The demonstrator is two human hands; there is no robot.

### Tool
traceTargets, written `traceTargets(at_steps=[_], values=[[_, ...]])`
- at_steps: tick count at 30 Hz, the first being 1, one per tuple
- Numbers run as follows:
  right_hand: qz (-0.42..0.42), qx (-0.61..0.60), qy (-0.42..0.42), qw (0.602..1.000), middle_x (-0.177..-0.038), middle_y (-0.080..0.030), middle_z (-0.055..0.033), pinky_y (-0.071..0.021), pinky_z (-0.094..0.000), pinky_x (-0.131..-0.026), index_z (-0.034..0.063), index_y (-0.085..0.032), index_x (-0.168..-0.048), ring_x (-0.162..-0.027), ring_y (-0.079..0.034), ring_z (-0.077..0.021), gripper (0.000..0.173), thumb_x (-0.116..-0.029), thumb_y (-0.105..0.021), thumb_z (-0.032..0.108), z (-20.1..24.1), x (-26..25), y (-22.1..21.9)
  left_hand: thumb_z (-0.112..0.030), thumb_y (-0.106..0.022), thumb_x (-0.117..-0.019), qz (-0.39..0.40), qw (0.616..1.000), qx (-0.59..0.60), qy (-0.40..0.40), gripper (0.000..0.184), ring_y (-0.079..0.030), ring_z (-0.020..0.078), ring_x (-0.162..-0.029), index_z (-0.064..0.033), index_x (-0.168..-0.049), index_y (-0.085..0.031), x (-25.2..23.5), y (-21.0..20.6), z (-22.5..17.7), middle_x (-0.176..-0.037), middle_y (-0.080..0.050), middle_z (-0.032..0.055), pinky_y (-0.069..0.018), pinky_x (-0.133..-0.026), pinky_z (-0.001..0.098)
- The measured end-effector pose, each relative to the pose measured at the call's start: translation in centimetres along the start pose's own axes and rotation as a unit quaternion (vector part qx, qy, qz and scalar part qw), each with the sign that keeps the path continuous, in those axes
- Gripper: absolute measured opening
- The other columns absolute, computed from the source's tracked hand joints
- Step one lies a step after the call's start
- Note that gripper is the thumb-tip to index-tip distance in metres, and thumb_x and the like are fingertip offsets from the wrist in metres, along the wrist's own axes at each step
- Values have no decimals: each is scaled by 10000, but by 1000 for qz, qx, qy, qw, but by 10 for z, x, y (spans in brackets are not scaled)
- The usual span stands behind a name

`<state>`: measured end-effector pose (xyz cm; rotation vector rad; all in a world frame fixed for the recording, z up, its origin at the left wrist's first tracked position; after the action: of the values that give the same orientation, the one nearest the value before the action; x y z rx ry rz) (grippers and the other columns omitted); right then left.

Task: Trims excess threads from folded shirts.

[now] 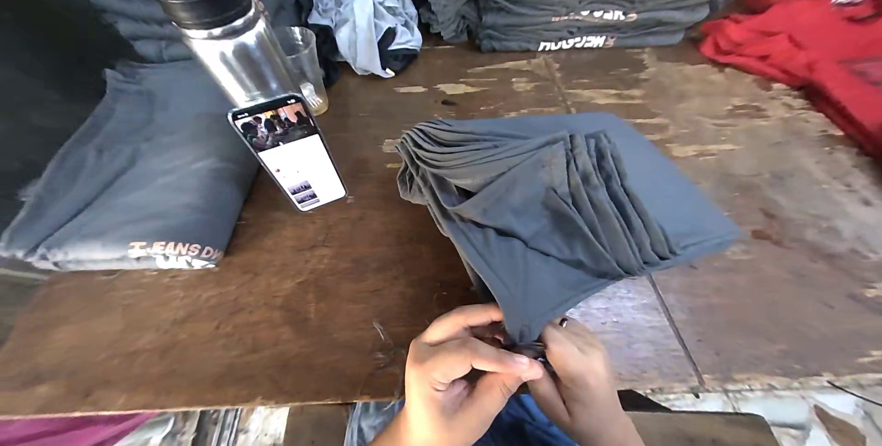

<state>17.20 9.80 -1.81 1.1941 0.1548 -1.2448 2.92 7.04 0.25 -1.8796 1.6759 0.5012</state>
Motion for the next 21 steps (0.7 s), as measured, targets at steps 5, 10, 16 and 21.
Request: traceTargets(at_steps=[5,10,16,21], values=[[-10,-101,-41,994,-707,-531,-6,-471,-184,-655,117,-527,-878,-671,-553,-46,411,-1069,-468,477,-3,-1,11,-93,-760,-917,28,997,39,55,87,-655,57,-1128,-81,-999,-733,0,3,7,-1202,-705,5,-553,-975,233],[-56,-234,-82,967,-813,-576,83,-462,-91,-631,187,-512,-936,-721,-558,53,282,-945,-724,372,-5,-25,26,-95,-729,-930,106,977,-184,-19,76,-694,111,-1074,-42,-875,-724,8,-8,-3,-1030,-756,73,-546,-975,242],[112,-281,-92,949,-743,-553,38,-406,-90,-616,63,-532,-884,-684,-498,57,280,-895,-736,255,-19,-42,-14,-89,-590,-976,170,885,-415,-126,175,-715,144,-908,-117,-856,-714,18,-24,-14,-842,-753,29,-533,-871,267],[-5,-265,-121,957,-770,-540,70,-412,-66,-615,97,-542,-913,-693,-498,78,128,-861,-656,127,-25,-31,-3,-73,-684,-960,44,955,-286,-63,63,-738,107,-968,-35,-921,-716,16,-1,0,-951,-766,74,-591,-892,217]])
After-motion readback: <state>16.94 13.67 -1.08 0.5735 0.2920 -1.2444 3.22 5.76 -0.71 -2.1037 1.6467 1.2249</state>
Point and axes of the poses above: each hand's wrist, its own x-axis away from the middle knuckle, its own y-axis out of the back of the hand, z = x × y, the point moved 9 cm from there along -x, towards the middle knuckle
